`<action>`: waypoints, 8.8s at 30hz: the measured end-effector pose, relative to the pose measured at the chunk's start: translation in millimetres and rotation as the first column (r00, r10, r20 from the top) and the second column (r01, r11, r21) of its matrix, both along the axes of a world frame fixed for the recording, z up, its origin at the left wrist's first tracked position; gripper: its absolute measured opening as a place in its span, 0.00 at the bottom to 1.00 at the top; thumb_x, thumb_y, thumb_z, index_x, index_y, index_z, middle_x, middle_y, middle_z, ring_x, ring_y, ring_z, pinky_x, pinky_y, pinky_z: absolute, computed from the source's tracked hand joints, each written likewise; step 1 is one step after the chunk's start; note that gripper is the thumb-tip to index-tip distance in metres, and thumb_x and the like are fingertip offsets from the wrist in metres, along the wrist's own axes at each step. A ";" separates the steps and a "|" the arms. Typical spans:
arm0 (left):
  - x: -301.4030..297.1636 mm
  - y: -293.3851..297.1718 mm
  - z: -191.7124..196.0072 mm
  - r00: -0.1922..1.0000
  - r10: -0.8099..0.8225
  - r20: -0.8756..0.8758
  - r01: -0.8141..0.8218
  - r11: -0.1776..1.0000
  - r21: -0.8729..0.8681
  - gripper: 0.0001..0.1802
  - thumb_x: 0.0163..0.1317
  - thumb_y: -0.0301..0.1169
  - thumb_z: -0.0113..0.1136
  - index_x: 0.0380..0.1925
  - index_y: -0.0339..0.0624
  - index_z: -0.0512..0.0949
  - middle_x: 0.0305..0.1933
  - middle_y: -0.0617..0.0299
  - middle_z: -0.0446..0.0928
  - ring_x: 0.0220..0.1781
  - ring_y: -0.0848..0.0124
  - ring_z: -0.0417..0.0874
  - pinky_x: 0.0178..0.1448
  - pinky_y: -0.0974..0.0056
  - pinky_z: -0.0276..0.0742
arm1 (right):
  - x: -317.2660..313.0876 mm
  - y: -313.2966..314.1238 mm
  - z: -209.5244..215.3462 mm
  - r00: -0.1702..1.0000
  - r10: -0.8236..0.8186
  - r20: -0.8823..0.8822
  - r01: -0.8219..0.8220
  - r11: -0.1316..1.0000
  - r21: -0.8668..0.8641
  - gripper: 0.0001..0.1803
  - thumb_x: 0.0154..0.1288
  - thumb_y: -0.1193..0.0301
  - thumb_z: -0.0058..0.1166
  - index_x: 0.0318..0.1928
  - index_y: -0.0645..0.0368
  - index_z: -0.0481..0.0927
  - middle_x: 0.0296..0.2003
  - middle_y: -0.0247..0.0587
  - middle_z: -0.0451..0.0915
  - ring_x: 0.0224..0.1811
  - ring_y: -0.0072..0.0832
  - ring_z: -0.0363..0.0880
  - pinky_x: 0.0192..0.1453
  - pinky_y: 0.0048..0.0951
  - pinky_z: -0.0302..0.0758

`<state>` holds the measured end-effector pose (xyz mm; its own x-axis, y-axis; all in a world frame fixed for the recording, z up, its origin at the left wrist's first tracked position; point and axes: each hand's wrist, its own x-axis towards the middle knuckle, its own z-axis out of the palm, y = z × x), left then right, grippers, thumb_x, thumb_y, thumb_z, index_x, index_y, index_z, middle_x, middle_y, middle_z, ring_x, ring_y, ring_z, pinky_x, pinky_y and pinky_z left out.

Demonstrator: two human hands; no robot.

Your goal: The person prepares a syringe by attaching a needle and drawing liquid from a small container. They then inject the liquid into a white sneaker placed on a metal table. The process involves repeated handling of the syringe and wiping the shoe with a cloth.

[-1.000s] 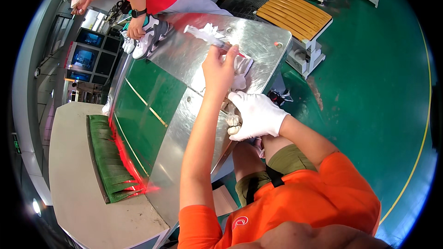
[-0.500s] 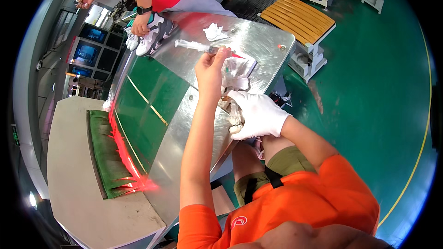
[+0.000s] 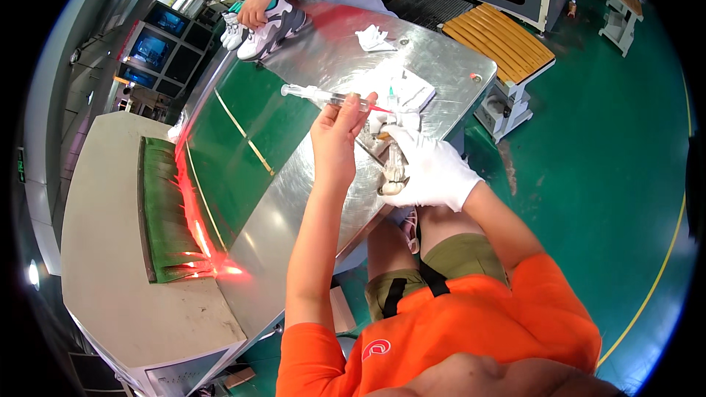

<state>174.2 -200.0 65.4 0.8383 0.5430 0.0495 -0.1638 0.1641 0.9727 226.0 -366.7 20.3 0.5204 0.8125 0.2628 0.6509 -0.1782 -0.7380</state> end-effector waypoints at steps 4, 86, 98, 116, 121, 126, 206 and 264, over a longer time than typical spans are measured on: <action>-15.9 -12.0 -3.3 1.000 -0.003 -0.010 0.005 0.990 0.144 0.14 0.68 0.32 0.62 0.44 0.31 0.76 0.44 0.49 0.83 0.57 0.63 0.82 0.65 0.62 0.71 | 1.4 -3.5 14.8 0.994 -0.083 0.072 0.086 0.995 -0.044 0.50 0.42 0.50 0.70 0.65 0.56 0.63 0.62 0.58 0.67 0.54 0.52 0.77 0.55 0.45 0.76; 9.7 59.6 -61.6 0.959 0.235 0.161 -0.276 0.631 0.725 0.13 0.61 0.32 0.66 0.38 0.33 0.76 0.34 0.54 0.84 0.37 0.66 0.87 0.43 0.65 0.80 | 64.1 51.5 -22.9 0.967 -0.238 0.093 0.205 0.939 0.276 0.53 0.35 0.58 0.77 0.64 0.61 0.65 0.52 0.52 0.78 0.56 0.47 0.77 0.61 0.40 0.73; 14.9 62.9 -65.8 0.954 0.234 0.190 -0.292 0.564 0.773 0.13 0.61 0.34 0.66 0.36 0.35 0.76 0.32 0.56 0.83 0.35 0.66 0.87 0.40 0.65 0.80 | 63.2 52.1 -21.0 0.963 -0.244 0.113 0.207 0.940 0.272 0.51 0.36 0.66 0.76 0.64 0.64 0.66 0.50 0.53 0.80 0.52 0.41 0.82 0.59 0.36 0.76; 20.2 57.6 -61.8 0.952 0.248 0.178 -0.290 0.551 0.782 0.13 0.60 0.33 0.66 0.34 0.34 0.75 0.30 0.54 0.81 0.32 0.63 0.85 0.37 0.62 0.79 | 67.2 51.3 -22.7 0.971 -0.235 0.053 0.216 0.947 0.239 0.52 0.35 0.58 0.78 0.63 0.58 0.67 0.53 0.49 0.78 0.56 0.45 0.77 0.60 0.39 0.75; 24.5 60.9 -67.3 0.943 0.256 0.212 -0.316 0.490 0.813 0.14 0.59 0.33 0.67 0.32 0.34 0.75 0.28 0.53 0.79 0.29 0.60 0.82 0.34 0.60 0.77 | 69.7 53.2 -24.3 0.967 -0.235 0.102 0.202 0.944 0.260 0.52 0.34 0.58 0.78 0.63 0.57 0.67 0.52 0.48 0.77 0.56 0.46 0.77 0.61 0.40 0.74; 23.0 56.6 -61.5 0.951 0.286 0.116 -0.244 0.463 0.852 0.13 0.61 0.31 0.67 0.34 0.32 0.75 0.33 0.52 0.83 0.35 0.69 0.86 0.43 0.65 0.84 | 70.9 53.2 -25.0 0.965 -0.234 0.120 0.196 0.944 0.264 0.52 0.34 0.58 0.77 0.63 0.57 0.67 0.53 0.48 0.77 0.56 0.46 0.77 0.60 0.40 0.74; -1.0 47.5 -27.5 0.994 0.108 0.028 -0.101 0.978 -0.183 0.14 0.71 0.39 0.57 0.36 0.38 0.72 0.37 0.54 0.80 0.52 0.58 0.85 0.60 0.57 0.81 | 66.9 50.2 4.7 0.885 -0.166 0.436 0.198 0.980 -0.030 0.54 0.38 0.51 0.75 0.67 0.55 0.64 0.56 0.49 0.75 0.57 0.47 0.76 0.61 0.39 0.74; -33.2 54.2 1.9 0.992 0.120 -0.045 -0.117 0.991 0.058 0.18 0.59 0.36 0.71 0.23 0.38 0.72 0.27 0.55 0.79 0.29 0.69 0.85 0.38 0.63 0.86 | 7.6 49.8 32.2 0.958 -0.043 0.284 -0.041 0.957 0.286 0.09 0.62 0.75 0.61 0.43 0.59 0.81 0.35 0.45 0.83 0.37 0.41 0.83 0.41 0.34 0.78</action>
<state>141.0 -145.8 67.3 0.7702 0.6363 0.0433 -0.1314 0.0920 0.9871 233.6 -316.9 52.4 0.3903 0.6803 0.6203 0.8404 0.0118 -0.5418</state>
